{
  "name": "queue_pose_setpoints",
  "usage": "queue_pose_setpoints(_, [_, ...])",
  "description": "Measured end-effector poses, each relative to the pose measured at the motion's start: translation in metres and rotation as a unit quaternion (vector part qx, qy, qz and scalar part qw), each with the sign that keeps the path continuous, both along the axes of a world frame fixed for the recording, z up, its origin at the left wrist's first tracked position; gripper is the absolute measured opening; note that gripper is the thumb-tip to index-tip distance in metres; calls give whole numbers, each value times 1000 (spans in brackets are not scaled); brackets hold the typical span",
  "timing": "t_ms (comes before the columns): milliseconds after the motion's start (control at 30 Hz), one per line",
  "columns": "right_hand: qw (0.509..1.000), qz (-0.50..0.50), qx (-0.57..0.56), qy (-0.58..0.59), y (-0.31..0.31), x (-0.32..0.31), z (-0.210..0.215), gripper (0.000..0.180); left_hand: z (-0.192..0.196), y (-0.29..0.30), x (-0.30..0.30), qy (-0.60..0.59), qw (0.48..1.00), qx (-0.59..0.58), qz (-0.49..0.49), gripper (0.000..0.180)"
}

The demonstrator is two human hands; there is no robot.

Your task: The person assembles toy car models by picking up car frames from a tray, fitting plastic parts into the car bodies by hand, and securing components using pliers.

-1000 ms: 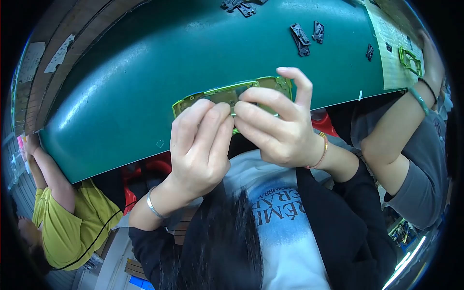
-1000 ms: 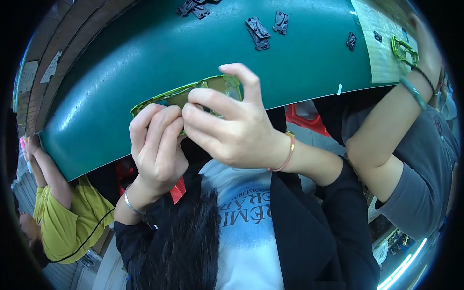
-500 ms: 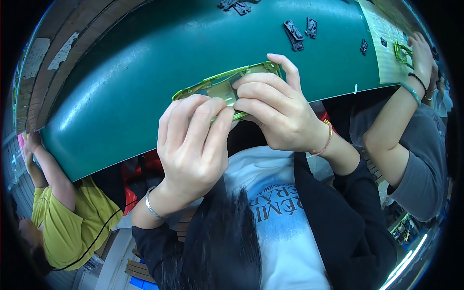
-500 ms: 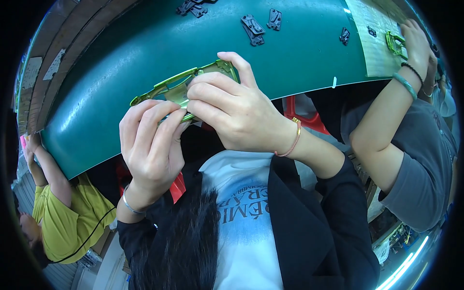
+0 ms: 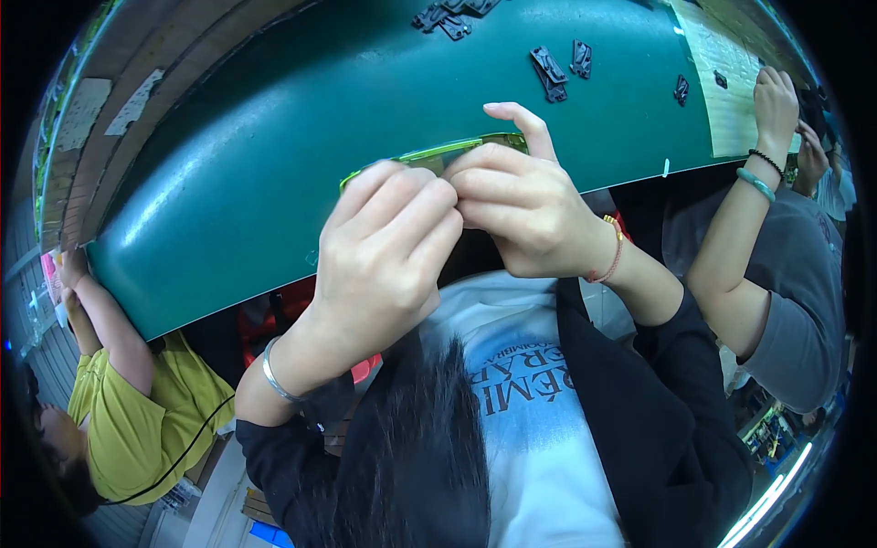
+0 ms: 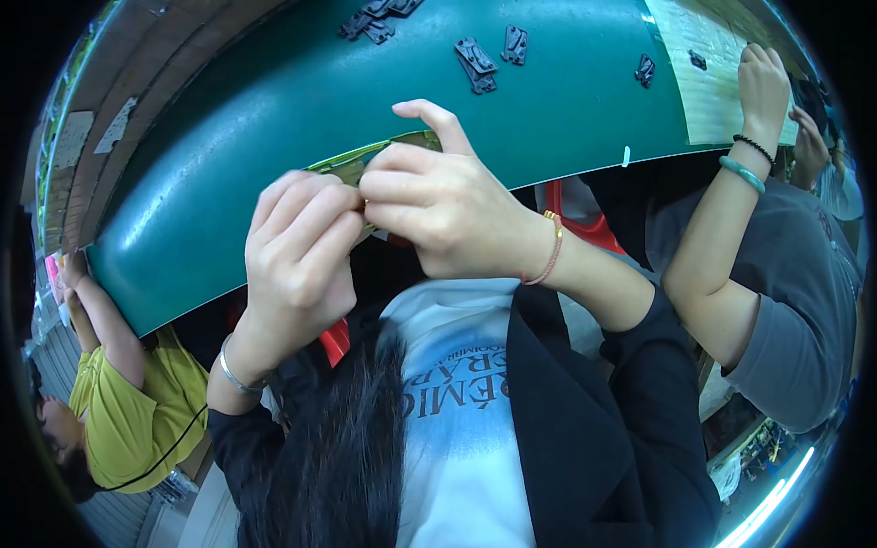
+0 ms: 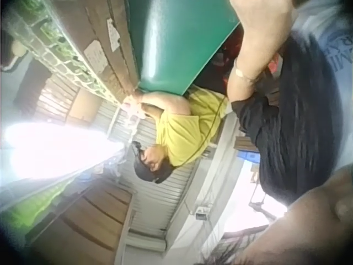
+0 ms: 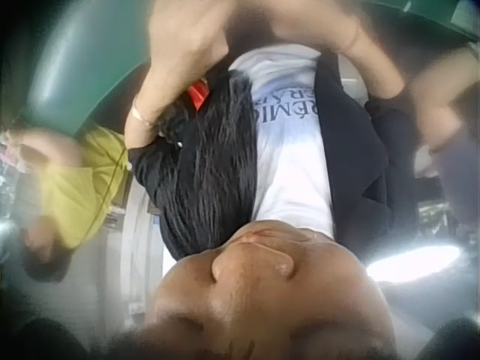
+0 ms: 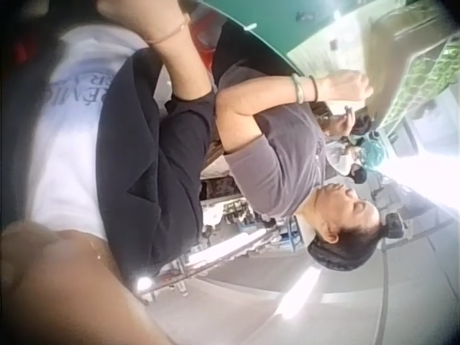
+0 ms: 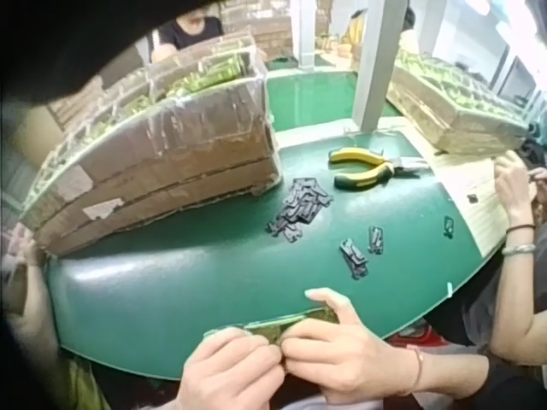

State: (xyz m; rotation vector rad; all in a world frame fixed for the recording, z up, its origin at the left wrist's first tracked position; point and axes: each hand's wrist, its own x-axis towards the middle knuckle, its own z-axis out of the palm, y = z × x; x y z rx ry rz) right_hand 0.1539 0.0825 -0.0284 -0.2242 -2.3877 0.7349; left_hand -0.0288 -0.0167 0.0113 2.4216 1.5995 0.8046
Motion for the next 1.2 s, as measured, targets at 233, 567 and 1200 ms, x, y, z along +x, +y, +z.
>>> queue_pose_setpoints(233, [987, -31, -145, -57, 2, 12, 18, 19, 11, -7, -19, -70, 992, -33, 95, 27])
queue_pose_setpoints(567, [985, 19, -159, -68, 9, 15, 11, 24, 0, -7, -12, -111, 991, 22, 76, 20])
queue_pose_setpoints(1200, [519, 142, -841, 58, -14, 6, 36, 38, 44, 4, -5, -450, 848, -149, 235, 26])
